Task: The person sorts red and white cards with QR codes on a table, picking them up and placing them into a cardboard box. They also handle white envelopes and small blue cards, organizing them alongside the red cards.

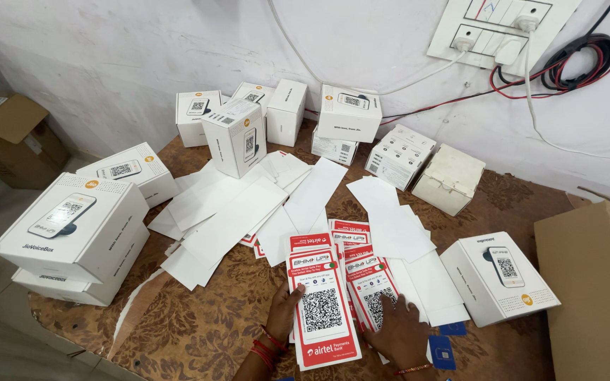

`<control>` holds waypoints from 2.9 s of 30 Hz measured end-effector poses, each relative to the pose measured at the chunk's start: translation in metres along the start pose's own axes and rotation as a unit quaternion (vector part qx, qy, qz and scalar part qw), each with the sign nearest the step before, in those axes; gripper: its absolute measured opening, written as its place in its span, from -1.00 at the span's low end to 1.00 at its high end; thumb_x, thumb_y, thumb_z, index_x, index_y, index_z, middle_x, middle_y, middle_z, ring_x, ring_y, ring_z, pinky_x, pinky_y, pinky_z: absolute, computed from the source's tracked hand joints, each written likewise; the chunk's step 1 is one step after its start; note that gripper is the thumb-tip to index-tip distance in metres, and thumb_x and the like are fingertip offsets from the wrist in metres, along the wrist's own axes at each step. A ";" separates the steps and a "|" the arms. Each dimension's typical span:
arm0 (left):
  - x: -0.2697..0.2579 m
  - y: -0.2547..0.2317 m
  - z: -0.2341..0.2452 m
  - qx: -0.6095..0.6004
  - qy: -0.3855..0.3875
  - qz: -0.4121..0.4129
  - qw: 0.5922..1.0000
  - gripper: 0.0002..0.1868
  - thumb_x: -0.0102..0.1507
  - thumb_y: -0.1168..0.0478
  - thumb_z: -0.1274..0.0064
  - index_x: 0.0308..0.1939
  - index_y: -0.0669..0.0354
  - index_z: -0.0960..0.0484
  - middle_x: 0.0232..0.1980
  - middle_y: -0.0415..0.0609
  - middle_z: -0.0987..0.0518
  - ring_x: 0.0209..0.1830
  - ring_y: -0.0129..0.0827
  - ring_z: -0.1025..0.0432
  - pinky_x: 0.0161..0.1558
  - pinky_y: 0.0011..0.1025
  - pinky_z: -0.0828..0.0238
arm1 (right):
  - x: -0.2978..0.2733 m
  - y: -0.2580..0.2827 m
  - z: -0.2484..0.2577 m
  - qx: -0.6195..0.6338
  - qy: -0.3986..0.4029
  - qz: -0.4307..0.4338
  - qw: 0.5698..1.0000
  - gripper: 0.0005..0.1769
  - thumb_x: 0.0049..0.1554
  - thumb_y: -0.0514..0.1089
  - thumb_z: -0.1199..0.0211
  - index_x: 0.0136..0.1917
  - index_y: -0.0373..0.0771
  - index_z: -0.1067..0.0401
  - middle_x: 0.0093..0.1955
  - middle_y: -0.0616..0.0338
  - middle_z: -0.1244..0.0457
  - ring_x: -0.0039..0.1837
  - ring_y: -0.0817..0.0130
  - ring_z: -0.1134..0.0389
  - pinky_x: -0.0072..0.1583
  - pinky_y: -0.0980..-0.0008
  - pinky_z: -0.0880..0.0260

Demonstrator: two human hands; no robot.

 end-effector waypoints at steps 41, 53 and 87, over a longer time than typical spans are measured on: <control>-0.013 -0.006 -0.007 0.037 -0.015 0.019 0.999 -0.60 0.34 0.12 0.01 0.17 0.30 -0.47 -0.07 0.13 -0.70 -0.26 -0.35 -0.64 -0.20 -0.35 -0.65 | 0.019 -0.021 -0.067 0.062 -0.172 0.193 0.964 -0.81 0.18 -0.03 -0.22 0.01 -0.14 -0.46 0.07 0.12 -0.40 0.01 0.16 -0.49 0.06 0.19 -0.48; -0.016 -0.011 -0.020 0.049 -0.005 0.009 0.999 -0.61 0.37 0.15 0.06 0.23 0.26 -0.48 0.03 0.10 -0.69 -0.12 -0.34 -0.61 -0.09 -0.32 -0.60 | -0.016 -0.011 0.018 0.350 -0.239 0.054 0.904 -0.83 0.18 0.01 -0.19 0.01 -0.02 -0.46 -0.12 0.13 -0.47 -0.09 0.18 -0.56 -0.08 0.15 -0.52; -0.022 -0.010 -0.024 0.246 -0.020 -0.026 0.969 -0.53 0.29 0.03 -0.09 0.17 0.26 -0.52 0.03 0.07 -0.73 0.00 -0.28 -0.63 0.04 -0.27 -0.58 | 0.047 -0.034 0.007 0.049 0.002 -0.008 0.999 0.23 -0.21 0.47 -0.57 0.55 0.10 -0.07 0.28 0.09 -0.22 0.29 0.22 -0.38 0.21 0.17 -0.47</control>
Point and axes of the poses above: each hand's wrist, its own x-axis towards the middle knuckle, its own z-axis out of the back of the hand, y = z × x, the point moved 6 cm from there along x, towards the middle knuckle
